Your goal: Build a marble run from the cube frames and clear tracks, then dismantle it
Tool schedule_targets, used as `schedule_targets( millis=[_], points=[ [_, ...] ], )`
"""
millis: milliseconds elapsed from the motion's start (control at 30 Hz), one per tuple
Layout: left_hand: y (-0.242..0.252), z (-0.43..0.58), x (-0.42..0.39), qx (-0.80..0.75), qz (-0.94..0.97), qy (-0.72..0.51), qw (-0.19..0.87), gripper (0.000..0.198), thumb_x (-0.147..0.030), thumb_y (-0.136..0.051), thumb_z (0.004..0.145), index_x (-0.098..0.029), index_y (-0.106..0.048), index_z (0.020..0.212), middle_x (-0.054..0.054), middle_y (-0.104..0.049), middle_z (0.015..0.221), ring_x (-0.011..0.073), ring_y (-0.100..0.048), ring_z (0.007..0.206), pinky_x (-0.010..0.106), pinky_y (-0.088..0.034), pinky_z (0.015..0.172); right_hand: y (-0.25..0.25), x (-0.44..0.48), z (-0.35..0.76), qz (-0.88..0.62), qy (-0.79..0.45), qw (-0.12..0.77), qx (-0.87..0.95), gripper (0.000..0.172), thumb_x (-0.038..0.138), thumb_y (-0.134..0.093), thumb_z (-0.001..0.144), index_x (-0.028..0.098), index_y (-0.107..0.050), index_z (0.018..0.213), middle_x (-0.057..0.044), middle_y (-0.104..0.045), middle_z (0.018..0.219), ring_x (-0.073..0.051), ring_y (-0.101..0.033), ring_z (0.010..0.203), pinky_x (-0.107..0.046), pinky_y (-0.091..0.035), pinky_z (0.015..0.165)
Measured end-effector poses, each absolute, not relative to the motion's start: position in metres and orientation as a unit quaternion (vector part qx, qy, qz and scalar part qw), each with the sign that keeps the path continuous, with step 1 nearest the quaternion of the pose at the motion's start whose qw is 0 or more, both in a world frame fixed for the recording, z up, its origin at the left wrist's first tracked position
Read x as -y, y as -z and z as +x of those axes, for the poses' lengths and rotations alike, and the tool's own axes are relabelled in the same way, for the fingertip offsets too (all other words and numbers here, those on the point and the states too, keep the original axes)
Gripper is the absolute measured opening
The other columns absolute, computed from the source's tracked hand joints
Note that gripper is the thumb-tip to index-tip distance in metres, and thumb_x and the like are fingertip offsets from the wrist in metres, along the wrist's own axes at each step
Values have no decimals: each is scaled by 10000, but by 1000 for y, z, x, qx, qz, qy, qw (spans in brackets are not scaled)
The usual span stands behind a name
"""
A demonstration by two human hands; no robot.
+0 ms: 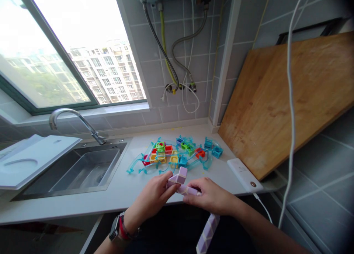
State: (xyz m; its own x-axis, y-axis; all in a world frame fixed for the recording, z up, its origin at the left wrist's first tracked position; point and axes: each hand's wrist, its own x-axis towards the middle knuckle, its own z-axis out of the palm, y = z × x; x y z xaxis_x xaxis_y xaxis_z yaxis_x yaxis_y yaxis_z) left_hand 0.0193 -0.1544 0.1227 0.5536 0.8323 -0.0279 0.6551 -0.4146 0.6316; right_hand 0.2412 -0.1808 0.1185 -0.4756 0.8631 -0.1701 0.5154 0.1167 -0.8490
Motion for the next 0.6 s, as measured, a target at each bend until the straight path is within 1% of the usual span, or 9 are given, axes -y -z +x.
schedule_targets(
  millis=[67, 133, 267, 367, 467, 533, 600],
  points=[
    [-119, 17, 154, -458, 818, -183, 295, 297, -446, -469, 983, -198, -514, 824, -16, -556, 724, 138, -430, 636, 252, -307, 603, -119, 178, 245, -463, -487, 210, 710, 314, 470, -660, 862, 158, -701, 870, 22, -575, 680, -113, -491, 620, -211, -311, 535],
    [-117, 14, 154, -452, 811, -199, 313, 318, -467, -478, 978, -195, -507, 815, -24, -529, 704, 132, -408, 627, 248, -307, 594, -118, 177, 246, -453, -508, 233, 695, 354, 495, -617, 897, 153, -707, 902, 27, -553, 673, -109, -477, 617, -207, -308, 529],
    [-115, 13, 154, -437, 782, -196, 398, 350, -494, -432, 992, -186, -534, 861, -31, -521, 688, 121, -426, 610, 234, -334, 576, -112, 178, 244, -436, -555, 228, 670, 395, 515, -575, 923, 149, -716, 975, 44, -493, 628, -96, -426, 560, -212, -276, 498],
    [-113, 16, 155, -444, 749, -205, 448, 402, -514, -383, 1002, -178, -537, 843, -34, -513, 666, 109, -436, 571, 222, -359, 547, -110, 179, 241, -448, -507, 236, 698, 332, 465, -599, 915, 155, -718, 912, 38, -530, 640, -100, -441, 580, -220, -289, 528],
    [-106, 21, 156, -463, 719, -233, 464, 410, -546, -424, 979, -173, -549, 859, -39, -510, 664, 95, -436, 524, 211, -374, 504, -110, 182, 235, -475, -416, 243, 736, 260, 408, -614, 905, 170, -705, 851, 15, -614, 682, -118, -512, 613, -233, -316, 574],
    [-98, 23, 158, -465, 693, -252, 491, 408, -569, -464, 955, -172, -557, 922, -40, -513, 663, 91, -446, 492, 201, -375, 461, -112, 185, 231, -486, -376, 251, 748, 227, 385, -612, 906, 181, -704, 865, -2, -657, 720, -135, -554, 642, -242, -336, 606],
    [-87, 23, 160, -449, 658, -265, 543, 441, -603, -471, 938, -169, -547, 927, -41, -508, 635, 89, -455, 454, 193, -373, 417, -114, 187, 228, -474, -385, 255, 750, 236, 394, -594, 923, 190, -712, 912, -11, -677, 752, -143, -571, 660, -244, -354, 623]
  ],
)
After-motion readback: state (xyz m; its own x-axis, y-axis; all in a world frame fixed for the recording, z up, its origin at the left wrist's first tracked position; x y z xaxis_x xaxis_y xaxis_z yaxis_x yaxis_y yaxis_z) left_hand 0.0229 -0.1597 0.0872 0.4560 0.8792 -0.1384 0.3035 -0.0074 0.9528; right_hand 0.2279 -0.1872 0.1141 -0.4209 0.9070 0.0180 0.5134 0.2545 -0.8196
